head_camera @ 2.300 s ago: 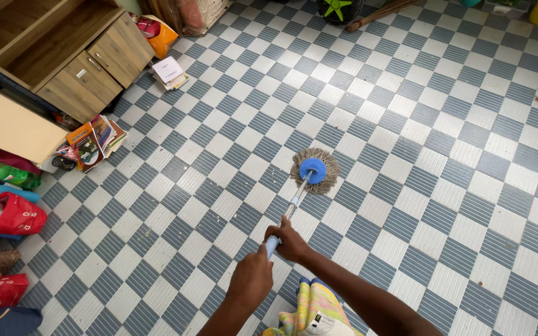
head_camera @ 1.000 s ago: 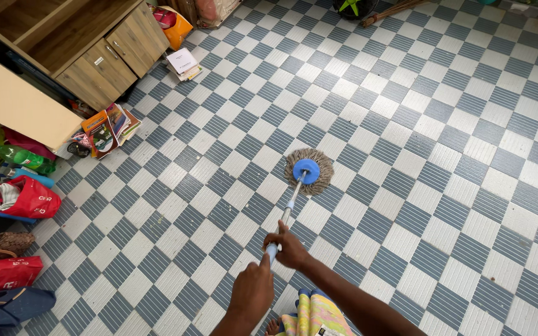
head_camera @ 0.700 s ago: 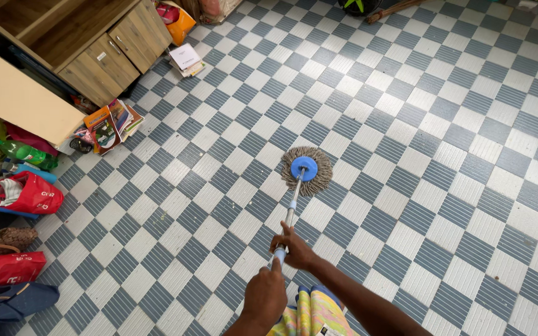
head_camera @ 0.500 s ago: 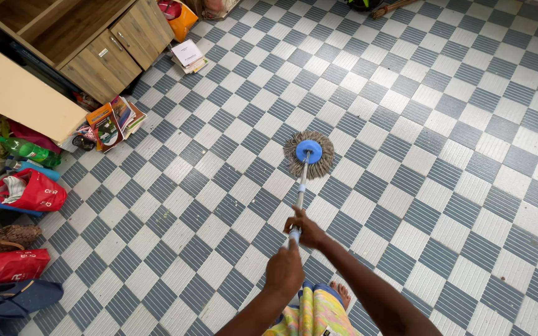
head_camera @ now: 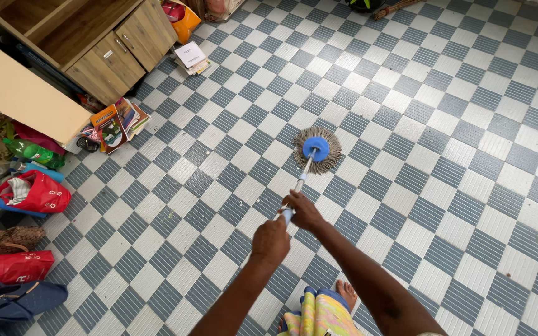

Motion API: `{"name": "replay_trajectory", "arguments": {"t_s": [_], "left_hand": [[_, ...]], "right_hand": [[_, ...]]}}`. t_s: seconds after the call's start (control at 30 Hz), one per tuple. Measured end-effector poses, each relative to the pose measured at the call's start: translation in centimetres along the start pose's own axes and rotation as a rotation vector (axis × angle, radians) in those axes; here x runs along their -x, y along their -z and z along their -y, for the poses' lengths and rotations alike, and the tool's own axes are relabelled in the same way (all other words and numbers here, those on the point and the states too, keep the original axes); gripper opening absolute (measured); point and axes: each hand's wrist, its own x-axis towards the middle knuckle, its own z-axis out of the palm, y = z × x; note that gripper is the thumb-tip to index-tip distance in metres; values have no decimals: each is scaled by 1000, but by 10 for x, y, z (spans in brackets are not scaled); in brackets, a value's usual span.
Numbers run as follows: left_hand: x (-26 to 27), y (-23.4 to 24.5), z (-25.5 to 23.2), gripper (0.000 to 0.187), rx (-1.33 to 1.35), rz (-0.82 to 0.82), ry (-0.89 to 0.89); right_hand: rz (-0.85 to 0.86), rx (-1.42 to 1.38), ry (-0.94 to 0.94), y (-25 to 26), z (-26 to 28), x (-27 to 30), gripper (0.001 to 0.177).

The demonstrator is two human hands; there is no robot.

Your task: The person mops a checkered tile floor using a blue spin mop. They move the mop back and forth across the room, then walk to a pink bucket, dip the mop head into the water, and wring it out using the handle's spinning mechanism.

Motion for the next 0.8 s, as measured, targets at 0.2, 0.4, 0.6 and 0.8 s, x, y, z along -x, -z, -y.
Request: {"name": "replay_trajectory", "arguments": {"t_s": [0.2, 0.4, 0.6, 0.8], "left_hand": [[78, 57, 21, 35, -60, 166, 17], [88, 48, 40, 36, 33, 78, -65], [64, -13, 66, 41, 145, -27, -56], [32, -89, 59, 47, 158, -87, -235]], "right_hand": [[-23, -88, -47, 9, 92, 53, 30], [34, -86, -148, 12, 119, 60, 28], [-117, 31, 51, -47, 55, 39, 17], [130, 55, -333, -47, 15, 44, 32]]}}
